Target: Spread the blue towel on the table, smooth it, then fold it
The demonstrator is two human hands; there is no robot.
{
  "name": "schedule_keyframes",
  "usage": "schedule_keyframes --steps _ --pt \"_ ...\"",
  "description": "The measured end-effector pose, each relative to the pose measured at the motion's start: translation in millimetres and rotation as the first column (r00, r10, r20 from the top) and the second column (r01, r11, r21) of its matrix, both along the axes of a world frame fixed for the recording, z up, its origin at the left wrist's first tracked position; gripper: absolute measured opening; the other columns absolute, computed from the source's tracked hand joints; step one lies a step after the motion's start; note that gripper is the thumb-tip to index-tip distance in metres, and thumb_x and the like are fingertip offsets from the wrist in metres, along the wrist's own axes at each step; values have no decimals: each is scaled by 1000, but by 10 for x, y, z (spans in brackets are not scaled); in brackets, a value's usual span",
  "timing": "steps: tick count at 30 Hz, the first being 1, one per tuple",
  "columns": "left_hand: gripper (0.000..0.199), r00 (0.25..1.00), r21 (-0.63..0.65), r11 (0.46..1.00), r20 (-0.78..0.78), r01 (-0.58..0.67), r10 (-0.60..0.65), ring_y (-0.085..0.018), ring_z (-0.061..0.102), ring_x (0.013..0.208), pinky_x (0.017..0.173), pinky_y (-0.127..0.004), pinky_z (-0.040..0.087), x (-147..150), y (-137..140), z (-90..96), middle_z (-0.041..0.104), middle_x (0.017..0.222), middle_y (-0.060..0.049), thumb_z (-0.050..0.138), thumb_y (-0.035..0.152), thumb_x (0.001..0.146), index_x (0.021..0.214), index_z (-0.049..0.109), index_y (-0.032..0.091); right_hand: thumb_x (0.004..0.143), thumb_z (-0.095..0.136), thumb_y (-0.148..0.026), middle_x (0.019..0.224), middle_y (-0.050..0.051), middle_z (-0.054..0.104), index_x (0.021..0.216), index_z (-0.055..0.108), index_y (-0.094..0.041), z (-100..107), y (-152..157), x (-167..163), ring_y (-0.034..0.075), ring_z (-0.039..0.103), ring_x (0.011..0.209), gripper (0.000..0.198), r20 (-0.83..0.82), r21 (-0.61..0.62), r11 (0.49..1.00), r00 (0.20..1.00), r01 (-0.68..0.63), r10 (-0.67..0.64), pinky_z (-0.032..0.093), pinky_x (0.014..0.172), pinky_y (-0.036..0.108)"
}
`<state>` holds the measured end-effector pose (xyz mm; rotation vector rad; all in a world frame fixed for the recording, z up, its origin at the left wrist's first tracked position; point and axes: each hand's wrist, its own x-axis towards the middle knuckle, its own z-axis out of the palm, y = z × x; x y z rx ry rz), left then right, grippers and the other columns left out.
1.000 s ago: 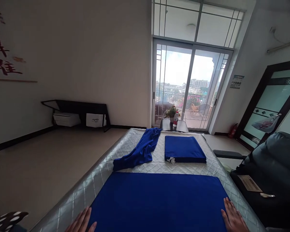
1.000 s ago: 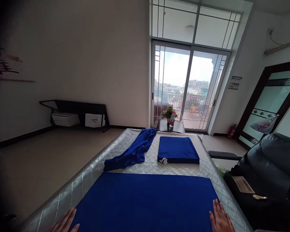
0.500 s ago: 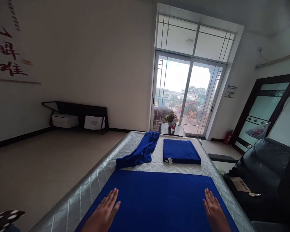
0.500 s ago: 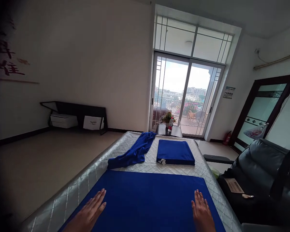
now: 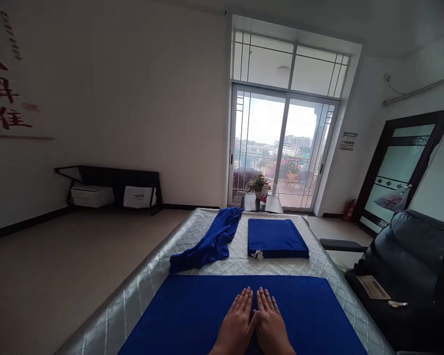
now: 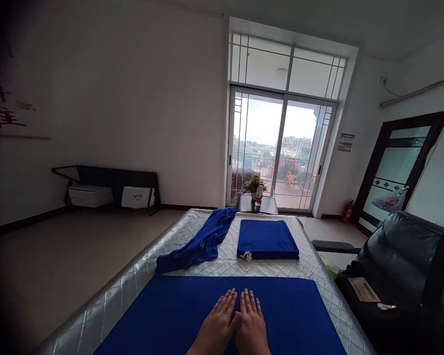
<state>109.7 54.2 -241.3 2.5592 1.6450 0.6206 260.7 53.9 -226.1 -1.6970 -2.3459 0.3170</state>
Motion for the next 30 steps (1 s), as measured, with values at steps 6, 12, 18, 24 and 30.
schedule_keyframes --steps 6,12,18,24,30 --pt "61 1000 -18 1000 31 0 1 -27 33 144 118 -47 36 -22 110 -316 35 158 -7 33 50 100 154 28 23 102 22 -41 161 -2 18 154 24 -24 -180 83 -13 22 16 150 55 -22 -21 999 999 -33 32 17 123 43" --pt "67 997 -131 991 76 31 -21 -28 24 147 122 -49 30 -29 133 -327 22 162 -5 29 53 99 157 10 26 101 23 -49 160 -4 17 154 22 -28 -157 95 3 24 18 149 57 -74 -50 998 997 -29 25 16 123 45" --pt "65 997 -115 993 81 23 -14 -28 25 147 122 -51 33 -35 124 -329 22 163 -3 27 52 99 156 5 29 102 20 -53 160 -5 15 155 21 -29 -170 87 39 24 18 149 59 -94 -26 999 995 -30 27 17 123 45" --pt "64 1000 -62 998 22 -21 22 -28 28 147 119 -51 35 -11 104 -287 30 161 -8 27 53 101 156 17 23 101 20 -51 162 2 17 155 22 -18 -76 121 204 22 13 150 64 -43 -13 996 995 85 -85 14 123 45" --pt "69 989 -76 987 -62 -139 135 -27 28 147 120 -48 33 -152 35 -165 33 159 -14 21 57 101 152 31 12 100 20 -47 162 6 21 155 23 -12 35 87 302 21 14 150 65 2 -15 989 989 146 -146 14 123 43"
